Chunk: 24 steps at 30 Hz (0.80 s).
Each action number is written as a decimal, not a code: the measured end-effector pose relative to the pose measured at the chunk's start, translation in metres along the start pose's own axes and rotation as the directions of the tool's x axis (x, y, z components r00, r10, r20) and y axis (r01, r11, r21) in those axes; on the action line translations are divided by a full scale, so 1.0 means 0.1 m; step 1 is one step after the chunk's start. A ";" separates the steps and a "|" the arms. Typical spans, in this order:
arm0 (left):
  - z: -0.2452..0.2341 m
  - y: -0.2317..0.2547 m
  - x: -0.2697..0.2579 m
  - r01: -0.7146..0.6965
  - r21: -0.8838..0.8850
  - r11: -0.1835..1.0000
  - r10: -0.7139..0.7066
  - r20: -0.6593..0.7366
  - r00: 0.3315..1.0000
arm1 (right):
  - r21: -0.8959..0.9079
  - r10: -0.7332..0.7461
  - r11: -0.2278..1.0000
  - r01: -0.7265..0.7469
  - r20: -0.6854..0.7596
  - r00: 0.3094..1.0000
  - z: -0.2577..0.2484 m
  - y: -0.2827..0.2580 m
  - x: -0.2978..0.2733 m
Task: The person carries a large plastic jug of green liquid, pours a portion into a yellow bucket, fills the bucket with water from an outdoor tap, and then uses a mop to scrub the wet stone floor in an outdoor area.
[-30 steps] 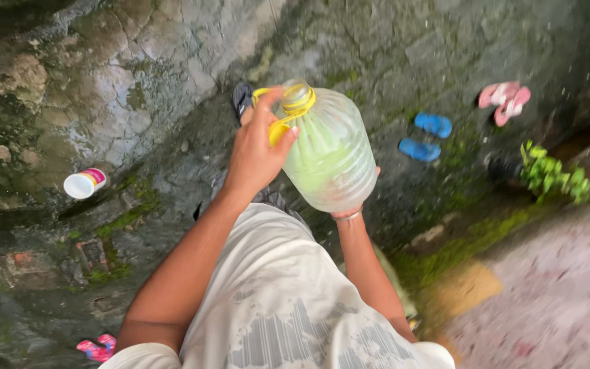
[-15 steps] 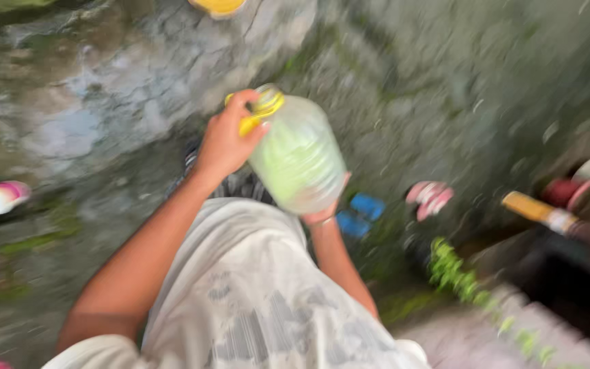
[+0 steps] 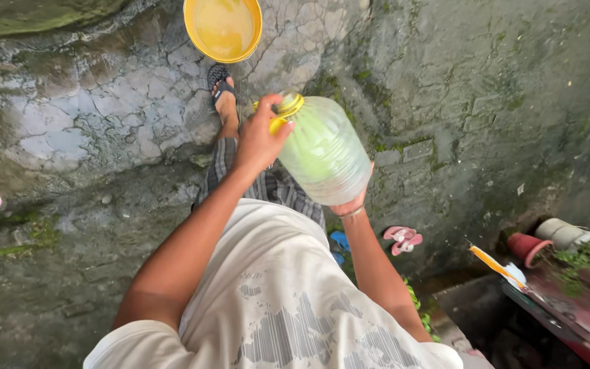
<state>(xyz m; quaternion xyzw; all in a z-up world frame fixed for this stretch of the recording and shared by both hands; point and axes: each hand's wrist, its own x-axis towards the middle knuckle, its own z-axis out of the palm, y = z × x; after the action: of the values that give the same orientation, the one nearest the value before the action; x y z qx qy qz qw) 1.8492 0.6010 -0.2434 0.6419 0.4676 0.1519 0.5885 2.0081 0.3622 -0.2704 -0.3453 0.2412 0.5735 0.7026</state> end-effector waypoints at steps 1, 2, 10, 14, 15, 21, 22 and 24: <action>0.01 0.01 0.11 0.025 -0.002 1.000 -0.025 0.009 1.000 | 0.005 0.003 1.000 -0.003 0.000 1.000 0.01 -0.05 0.11; 0.00 0.02 0.22 0.040 -0.008 0.999 -0.040 0.013 0.999 | 0.008 0.004 1.000 -0.004 0.001 1.000 0.02 -0.10 0.20; -0.04 -0.12 0.97 0.091 -0.055 0.994 -0.090 0.029 0.996 | -0.027 0.016 0.999 -0.019 -0.102 0.995 0.42 -0.36 0.54; 0.04 -0.16 1.08 0.200 -0.081 0.977 -0.195 0.062 0.979 | -0.057 0.069 0.995 -0.076 -0.128 0.989 0.49 -0.48 0.72; 0.04 -0.17 1.06 0.217 -0.066 0.974 -0.212 0.078 0.974 | -0.058 0.073 0.995 -0.082 -0.149 0.986 0.48 -0.52 0.65; -0.07 -0.18 1.26 0.258 -0.038 0.965 -0.254 0.087 0.963 | -0.083 0.082 0.992 -0.097 -0.163 0.983 0.56 -0.53 0.87; -0.07 -0.18 1.27 0.272 -0.049 0.961 -0.266 0.099 0.959 | -0.084 0.087 0.991 -0.102 -0.160 0.983 0.58 -0.53 0.87; -0.10 -0.20 1.31 0.268 -0.059 0.961 -0.262 0.101 0.960 | -0.085 0.091 0.991 -0.105 -0.158 0.983 0.62 -0.53 0.89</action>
<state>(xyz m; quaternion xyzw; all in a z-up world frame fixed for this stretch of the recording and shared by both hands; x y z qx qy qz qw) 1.9014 0.7063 -0.3052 0.5581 0.5159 0.0587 0.6473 2.0759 0.4606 -0.2845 -0.4086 0.2841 0.5897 0.6361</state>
